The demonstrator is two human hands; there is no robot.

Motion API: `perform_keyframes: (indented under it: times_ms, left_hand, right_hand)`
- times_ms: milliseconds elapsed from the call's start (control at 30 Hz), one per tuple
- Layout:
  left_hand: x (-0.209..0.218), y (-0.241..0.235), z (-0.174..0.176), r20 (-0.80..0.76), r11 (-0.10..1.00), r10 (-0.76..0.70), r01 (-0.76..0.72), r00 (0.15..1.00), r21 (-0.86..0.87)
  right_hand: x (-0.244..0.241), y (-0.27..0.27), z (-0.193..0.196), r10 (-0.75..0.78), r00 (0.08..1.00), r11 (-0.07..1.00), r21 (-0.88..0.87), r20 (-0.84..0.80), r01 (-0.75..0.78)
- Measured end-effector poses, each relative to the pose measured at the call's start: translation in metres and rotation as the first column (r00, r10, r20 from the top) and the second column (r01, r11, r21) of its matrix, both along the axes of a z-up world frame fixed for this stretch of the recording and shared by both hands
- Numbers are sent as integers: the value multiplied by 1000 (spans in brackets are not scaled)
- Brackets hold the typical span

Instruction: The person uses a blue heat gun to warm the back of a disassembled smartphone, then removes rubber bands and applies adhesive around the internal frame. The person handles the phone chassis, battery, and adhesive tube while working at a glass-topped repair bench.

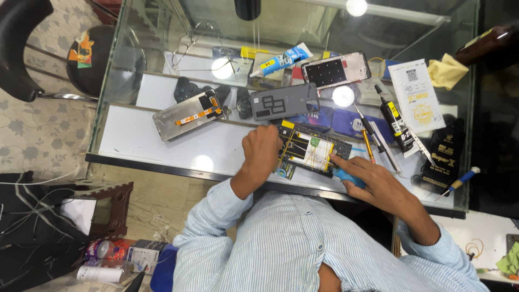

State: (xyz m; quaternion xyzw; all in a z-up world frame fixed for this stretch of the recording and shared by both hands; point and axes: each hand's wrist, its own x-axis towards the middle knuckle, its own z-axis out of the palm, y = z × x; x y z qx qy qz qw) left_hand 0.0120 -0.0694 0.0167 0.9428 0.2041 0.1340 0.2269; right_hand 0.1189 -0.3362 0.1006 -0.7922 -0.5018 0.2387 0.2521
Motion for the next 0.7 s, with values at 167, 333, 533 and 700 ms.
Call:
perform_keyframes:
  times_ms: [167, 333, 533, 700]
  left_hand:
    - [4, -15, 3, -106, 968, 44, -16, 993, 250]
    - [-1, -16, 6, -84, 939, -17, 45, 996, 340]
    - [1, -8, -2, -38, 959, -21, 31, 999, 282]
    - [4, -4, -12, -80, 993, 21, -12, 997, 115]
  right_hand:
    - [2, -1, -1, -6, 999, 1000, 5, -38, 6]
    - [3, -5, -3, -27, 998, 1000, -18, -62, 26]
    - [6, -9, -4, -37, 998, 999, 15, -48, 38]
    - [7, -9, -4, -55, 996, 998, 26, -69, 57]
